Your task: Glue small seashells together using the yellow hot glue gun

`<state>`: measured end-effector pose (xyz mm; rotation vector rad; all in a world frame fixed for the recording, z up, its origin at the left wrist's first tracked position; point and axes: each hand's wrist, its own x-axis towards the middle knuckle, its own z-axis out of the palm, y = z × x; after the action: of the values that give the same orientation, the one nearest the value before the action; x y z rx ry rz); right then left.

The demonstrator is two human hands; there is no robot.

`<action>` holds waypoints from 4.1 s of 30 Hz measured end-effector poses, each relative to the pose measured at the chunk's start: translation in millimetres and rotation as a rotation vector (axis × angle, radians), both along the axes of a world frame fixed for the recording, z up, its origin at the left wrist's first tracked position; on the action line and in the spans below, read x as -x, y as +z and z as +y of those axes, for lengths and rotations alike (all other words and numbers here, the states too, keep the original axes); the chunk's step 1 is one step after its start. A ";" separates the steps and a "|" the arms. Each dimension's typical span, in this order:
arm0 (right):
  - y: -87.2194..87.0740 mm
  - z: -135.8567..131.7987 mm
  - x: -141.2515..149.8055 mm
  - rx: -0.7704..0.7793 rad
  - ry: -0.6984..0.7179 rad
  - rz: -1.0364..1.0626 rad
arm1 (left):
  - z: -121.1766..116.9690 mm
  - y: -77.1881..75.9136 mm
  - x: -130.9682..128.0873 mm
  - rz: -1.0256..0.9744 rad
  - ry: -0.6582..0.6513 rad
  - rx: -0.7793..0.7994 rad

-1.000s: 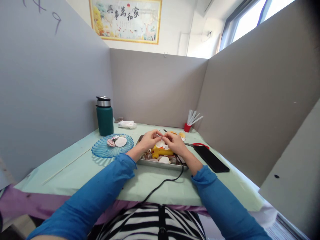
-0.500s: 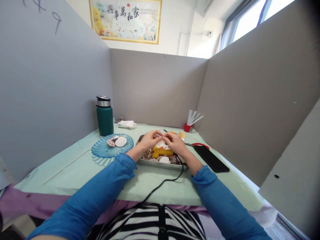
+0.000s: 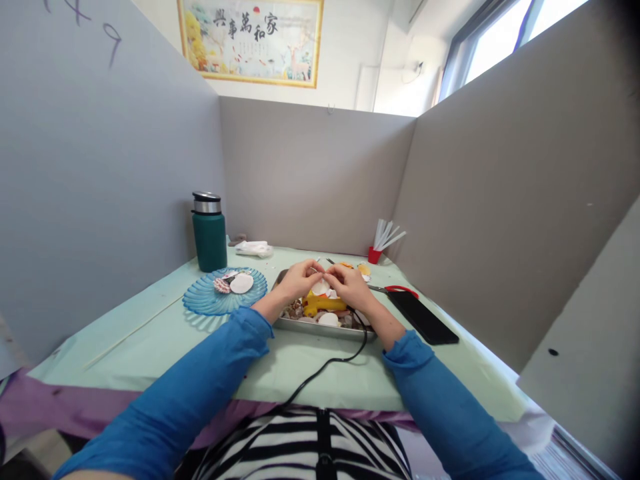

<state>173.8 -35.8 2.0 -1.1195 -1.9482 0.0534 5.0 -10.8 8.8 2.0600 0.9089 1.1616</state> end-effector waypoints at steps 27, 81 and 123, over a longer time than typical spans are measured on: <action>0.2 -0.6 0.2 -0.012 -0.019 -0.009 | -2.8 2.5 0.6 0.024 -0.002 0.008; -1.4 2.3 -0.3 -0.007 -0.015 -0.042 | 3.1 -1.9 0.2 0.064 0.044 -0.024; 1.4 -1.9 0.2 -0.070 -0.036 -0.033 | -3.1 2.8 -1.3 0.008 0.034 -0.002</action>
<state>173.6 -37.7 3.3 -1.1153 -1.9434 -0.0519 6.3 -13.9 11.6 2.0595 0.9501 1.1737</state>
